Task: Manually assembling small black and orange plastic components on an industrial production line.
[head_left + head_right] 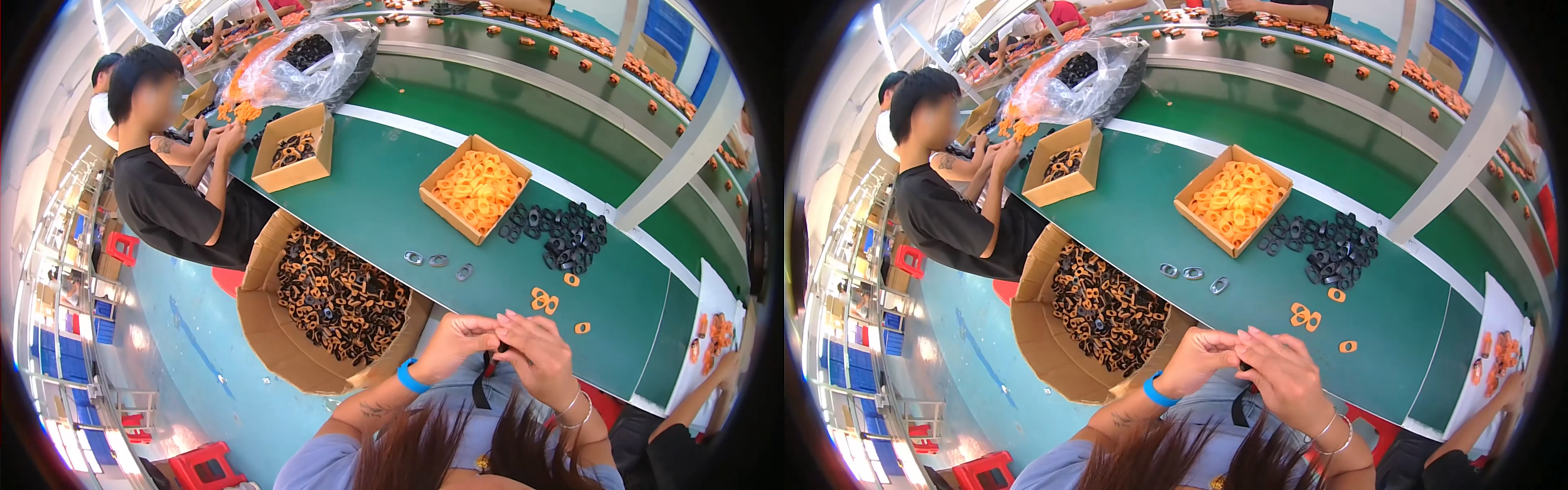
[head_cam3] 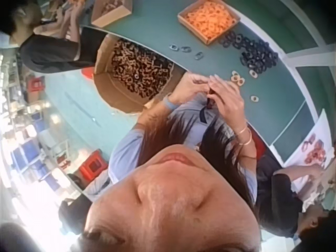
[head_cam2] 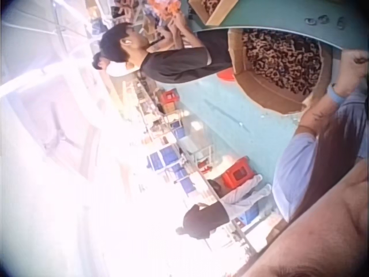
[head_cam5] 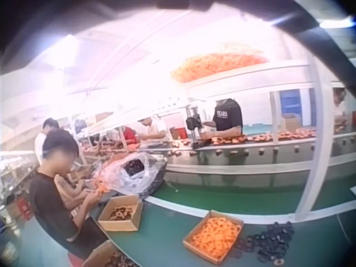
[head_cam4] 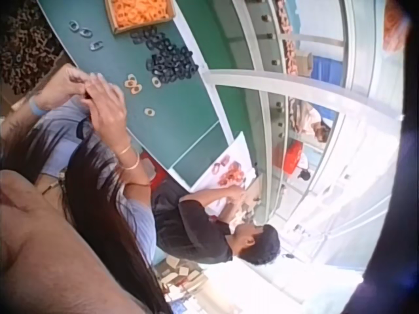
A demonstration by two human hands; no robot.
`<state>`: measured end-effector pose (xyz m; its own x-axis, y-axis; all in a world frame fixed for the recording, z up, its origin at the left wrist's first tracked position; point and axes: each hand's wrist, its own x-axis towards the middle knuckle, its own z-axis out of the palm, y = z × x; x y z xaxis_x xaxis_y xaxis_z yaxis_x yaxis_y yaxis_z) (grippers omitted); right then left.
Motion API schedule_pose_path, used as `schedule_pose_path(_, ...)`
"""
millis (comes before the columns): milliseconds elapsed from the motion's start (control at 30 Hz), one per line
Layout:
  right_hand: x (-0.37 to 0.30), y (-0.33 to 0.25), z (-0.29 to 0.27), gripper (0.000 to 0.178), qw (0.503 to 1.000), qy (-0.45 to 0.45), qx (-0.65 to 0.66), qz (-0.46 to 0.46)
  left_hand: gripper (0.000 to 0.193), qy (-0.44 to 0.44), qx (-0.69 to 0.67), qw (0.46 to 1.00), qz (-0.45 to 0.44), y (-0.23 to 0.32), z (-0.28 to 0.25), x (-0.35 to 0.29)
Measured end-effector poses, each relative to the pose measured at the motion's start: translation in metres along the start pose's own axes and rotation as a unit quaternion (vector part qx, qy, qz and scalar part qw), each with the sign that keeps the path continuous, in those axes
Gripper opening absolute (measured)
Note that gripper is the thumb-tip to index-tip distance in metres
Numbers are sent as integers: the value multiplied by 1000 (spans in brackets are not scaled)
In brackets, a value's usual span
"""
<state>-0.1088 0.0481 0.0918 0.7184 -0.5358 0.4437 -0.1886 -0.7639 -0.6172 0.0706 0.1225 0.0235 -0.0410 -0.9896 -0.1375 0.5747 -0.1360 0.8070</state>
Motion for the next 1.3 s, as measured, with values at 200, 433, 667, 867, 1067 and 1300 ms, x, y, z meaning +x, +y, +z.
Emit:
schedule_pose_path(200,2,15,7,32,999,33,-31,2,28,82,123,989,-7,-9,12,6)
schedule_pose_path(433,9,16,3,32,999,34,-22,24,41,39,259,946,189,4,5,21)
schedule_pose_path(667,3,15,3,22,990,84,68,95,25,88,394,882,243,7,22,9)
schedule_pose_path(867,1,6,14,20,983,123,78,112,25,119,423,857,270,13,27,1)
schedule_pose_path(1067,13,9,12,25,976,115,87,160,25,93,452,826,323,21,18,13)
schedule_pose_path(1300,12,30,37,26,960,140,198,142,27,158,317,896,269,13,12,5)
